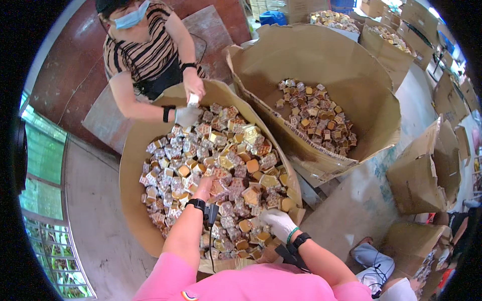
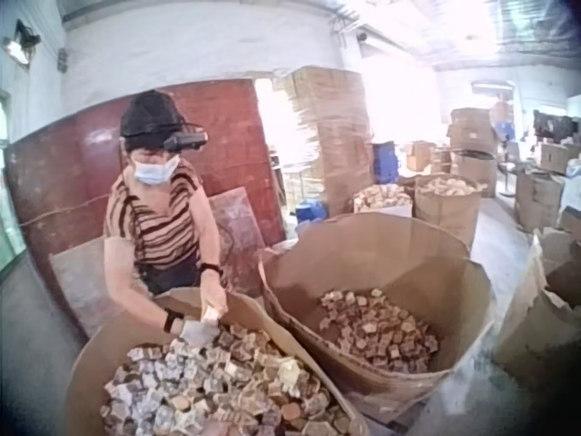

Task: Sorting small packaged products from a large circular bin into a smaller rectangular bin.

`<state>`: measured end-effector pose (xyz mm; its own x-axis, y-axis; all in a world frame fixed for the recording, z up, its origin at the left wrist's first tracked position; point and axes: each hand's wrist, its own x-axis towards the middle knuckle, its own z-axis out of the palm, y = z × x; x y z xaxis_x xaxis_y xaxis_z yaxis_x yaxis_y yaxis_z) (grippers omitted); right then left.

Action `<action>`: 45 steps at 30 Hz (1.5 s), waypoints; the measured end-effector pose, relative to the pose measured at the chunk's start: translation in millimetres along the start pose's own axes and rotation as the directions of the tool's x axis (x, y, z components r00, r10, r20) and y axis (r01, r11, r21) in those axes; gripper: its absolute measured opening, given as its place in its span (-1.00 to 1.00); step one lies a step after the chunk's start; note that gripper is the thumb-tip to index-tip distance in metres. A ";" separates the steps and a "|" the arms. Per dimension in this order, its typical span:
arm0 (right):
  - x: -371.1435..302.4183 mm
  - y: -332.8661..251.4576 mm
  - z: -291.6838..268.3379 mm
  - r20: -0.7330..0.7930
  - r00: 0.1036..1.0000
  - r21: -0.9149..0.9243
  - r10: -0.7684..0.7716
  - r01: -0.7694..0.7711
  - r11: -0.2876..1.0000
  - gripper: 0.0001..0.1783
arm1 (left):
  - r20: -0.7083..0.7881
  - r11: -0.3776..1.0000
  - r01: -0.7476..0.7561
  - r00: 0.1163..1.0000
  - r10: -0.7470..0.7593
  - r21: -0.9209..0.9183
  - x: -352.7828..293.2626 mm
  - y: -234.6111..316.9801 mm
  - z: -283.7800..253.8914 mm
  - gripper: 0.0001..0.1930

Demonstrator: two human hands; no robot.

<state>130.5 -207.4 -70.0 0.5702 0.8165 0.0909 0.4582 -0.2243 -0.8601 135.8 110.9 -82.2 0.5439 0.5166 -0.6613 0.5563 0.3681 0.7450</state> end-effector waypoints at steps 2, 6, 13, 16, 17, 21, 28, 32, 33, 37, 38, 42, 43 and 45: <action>-5.1 3.9 8.1 0.069 0.954 0.315 0.292 -0.298 0.901 -0.63 | -0.060 0.996 -0.059 0.996 0.062 0.060 4.8 9.0 8.3 -0.66; 1.9 -4.5 3.9 0.003 1.000 0.148 0.000 0.000 0.989 -0.68 | -0.261 0.783 0.013 0.946 0.192 0.622 48.5 -5.3 -22.3 -0.57; 8.8 -14.5 -3.9 0.008 0.999 0.106 -0.036 0.035 0.994 -0.81 | -0.101 0.981 -0.061 0.992 0.080 0.183 -21.0 -4.4 -9.9 -0.57; 12.3 -23.8 -3.1 0.372 0.714 0.747 0.593 -0.609 0.265 -0.77 | 0.182 0.986 -0.150 0.970 0.161 -0.072 -51.5 -15.9 -20.3 -0.53; 14.1 -22.8 -3.8 0.411 0.683 0.742 0.604 -0.635 0.213 -0.64 | 0.202 0.987 -0.119 0.969 0.139 -0.108 -62.5 -20.2 -22.9 -0.54; 28.4 -34.9 -4.6 0.282 0.747 0.727 0.602 -0.576 0.373 -0.52 | 0.301 0.973 -0.140 0.934 0.192 -0.184 -114.1 -30.0 -23.1 -0.55; 41.3 -83.6 -9.8 0.518 0.640 0.680 0.567 -0.711 0.181 -0.53 | 0.416 0.968 -0.193 0.876 0.245 -0.162 -173.1 -46.0 -16.0 -0.47; 28.7 -79.9 -7.1 0.517 0.660 0.505 0.546 -0.750 0.427 -0.55 | 0.485 0.795 -0.494 0.823 0.297 0.351 -182.2 -47.5 -29.6 -0.39; 27.3 -80.0 -6.7 0.530 0.635 0.483 0.562 -0.771 0.415 -0.56 | 0.486 0.783 -0.499 0.823 0.294 0.371 -191.4 -43.5 -30.7 -0.43; 30.1 -100.3 -12.4 0.587 0.602 0.504 0.540 -0.795 0.338 -0.57 | 0.520 0.780 -0.491 0.816 0.255 0.388 -198.9 -47.5 -37.8 -0.48; 30.1 -102.8 -12.8 0.600 0.615 0.548 0.511 -0.782 0.297 -0.58 | 0.516 0.780 -0.491 0.816 0.258 0.387 -198.5 -53.1 -39.5 -0.48; 31.2 -110.8 -9.2 0.536 0.673 0.720 0.510 -0.680 0.140 -0.60 | 0.488 0.954 -0.296 0.840 0.238 0.044 -200.1 -68.9 -32.5 -0.50; 33.9 -115.3 -13.2 0.535 0.693 0.762 0.483 -0.643 0.078 -0.63 | 0.441 0.980 -0.162 0.876 0.198 -0.119 -204.4 -69.5 -26.4 -0.54; 35.9 -104.5 -4.7 0.480 0.775 0.873 0.411 -0.468 -0.136 -0.68 | 0.464 0.867 0.155 0.880 0.097 -0.475 -201.8 -75.4 -24.6 -0.60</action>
<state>106.2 -157.1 25.5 0.3030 0.7961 -0.5238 -0.9247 0.1128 -0.3636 -31.4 -2.1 -2.8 0.8246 0.1314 -0.5503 0.2681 0.7657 0.5846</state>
